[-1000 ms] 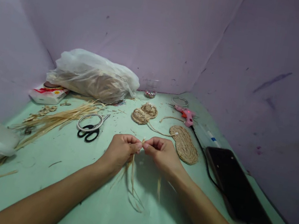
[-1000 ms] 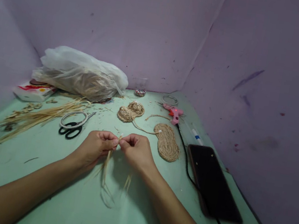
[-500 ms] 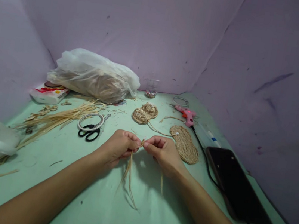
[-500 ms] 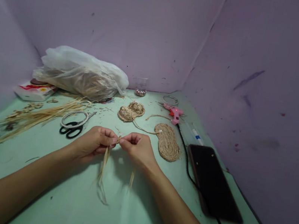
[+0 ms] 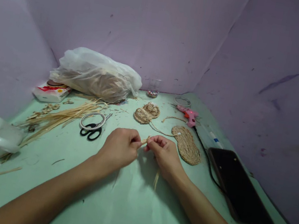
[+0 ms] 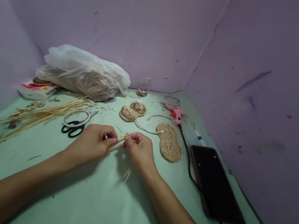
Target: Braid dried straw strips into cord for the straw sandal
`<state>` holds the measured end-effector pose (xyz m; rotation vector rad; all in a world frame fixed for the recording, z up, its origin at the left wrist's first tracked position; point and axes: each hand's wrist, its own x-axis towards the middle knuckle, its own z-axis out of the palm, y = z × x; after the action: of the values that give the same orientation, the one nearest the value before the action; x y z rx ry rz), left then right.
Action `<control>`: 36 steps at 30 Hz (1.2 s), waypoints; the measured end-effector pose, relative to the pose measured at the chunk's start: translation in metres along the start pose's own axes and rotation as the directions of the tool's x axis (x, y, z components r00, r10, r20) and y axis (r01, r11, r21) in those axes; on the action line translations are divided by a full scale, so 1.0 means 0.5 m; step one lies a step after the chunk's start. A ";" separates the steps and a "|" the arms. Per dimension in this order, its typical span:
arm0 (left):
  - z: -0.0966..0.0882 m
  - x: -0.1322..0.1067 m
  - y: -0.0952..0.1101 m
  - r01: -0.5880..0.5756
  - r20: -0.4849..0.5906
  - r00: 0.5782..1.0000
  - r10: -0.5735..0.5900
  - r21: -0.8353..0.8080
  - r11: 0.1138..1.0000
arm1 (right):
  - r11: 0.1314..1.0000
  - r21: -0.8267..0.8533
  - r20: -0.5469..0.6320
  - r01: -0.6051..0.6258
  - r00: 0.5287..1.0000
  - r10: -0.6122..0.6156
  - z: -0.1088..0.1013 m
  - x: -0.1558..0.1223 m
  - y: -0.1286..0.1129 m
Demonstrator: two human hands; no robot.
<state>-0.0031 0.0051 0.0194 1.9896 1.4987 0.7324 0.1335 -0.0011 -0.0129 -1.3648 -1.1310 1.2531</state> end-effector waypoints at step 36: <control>-0.007 0.028 -0.028 0.484 0.546 0.822 -0.160 -0.522 0.703 | 0.973 0.100 0.188 -0.208 0.964 0.187 0.002 -0.023 -0.031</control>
<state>-0.0116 0.0221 0.0136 1.1943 1.0635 0.4679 0.1312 -0.0104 0.0040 -1.3216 -1.0398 1.5885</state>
